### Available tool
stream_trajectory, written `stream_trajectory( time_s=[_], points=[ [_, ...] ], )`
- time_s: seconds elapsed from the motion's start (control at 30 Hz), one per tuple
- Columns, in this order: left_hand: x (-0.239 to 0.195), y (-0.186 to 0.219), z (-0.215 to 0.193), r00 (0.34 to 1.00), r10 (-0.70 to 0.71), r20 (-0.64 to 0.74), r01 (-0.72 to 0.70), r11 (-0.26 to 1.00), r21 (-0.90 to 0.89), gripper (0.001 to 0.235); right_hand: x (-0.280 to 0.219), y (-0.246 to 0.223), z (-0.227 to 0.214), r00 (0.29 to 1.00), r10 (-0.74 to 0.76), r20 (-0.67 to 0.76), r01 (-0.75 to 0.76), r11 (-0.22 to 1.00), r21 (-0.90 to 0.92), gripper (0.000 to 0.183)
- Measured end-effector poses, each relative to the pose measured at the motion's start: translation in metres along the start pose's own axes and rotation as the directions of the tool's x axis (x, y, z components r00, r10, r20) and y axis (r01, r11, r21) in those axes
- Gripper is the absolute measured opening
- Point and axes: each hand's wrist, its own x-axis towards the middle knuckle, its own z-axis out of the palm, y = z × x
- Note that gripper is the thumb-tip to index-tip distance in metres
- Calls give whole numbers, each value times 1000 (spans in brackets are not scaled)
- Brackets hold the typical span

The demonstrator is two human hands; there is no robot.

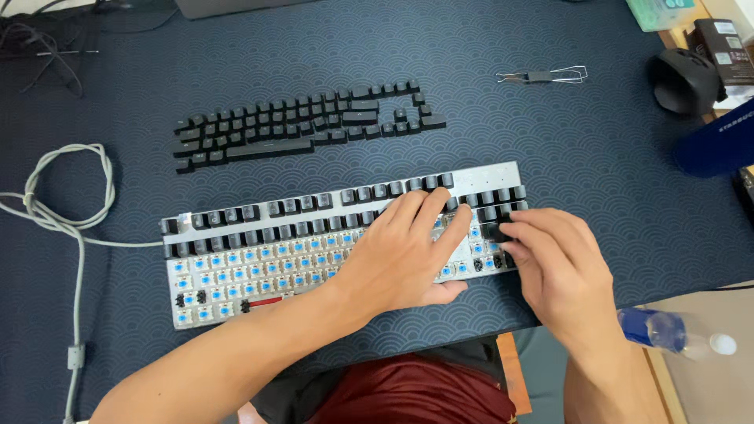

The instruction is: The person assembles a mechanical keyboard by placing black keycaps onto the switches of a silver keyboard base. They pick up keycaps from a pile on the desk and press them into place one by one, working across the keyboard layout.

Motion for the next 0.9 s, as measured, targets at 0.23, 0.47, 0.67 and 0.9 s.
stream_trajectory(
  time_s=[0.23, 0.47, 0.67, 0.9],
  points=[
    [0, 0, 0, 1000, 2, 0, -2, 1000, -13, 100, -4, -5, -4, 996, -37, 86, 44, 996, -79, 18],
    [0, 0, 0, 1000, 0, -8, 0, 1000, -7, 100, -11, -9, -4, 999, -35, 38, 40, 987, -157, 18],
    [0, 0, 0, 1000, -1, -9, 1, 1000, -18, 99, -9, -14, -8, 996, -62, 66, 72, 982, -176, 17],
    [-1, 0, 1, 1000, -2, -10, 2, 1000, -21, 97, 2, -24, -18, 975, -125, 183, 164, 963, -215, 31]
  ],
)
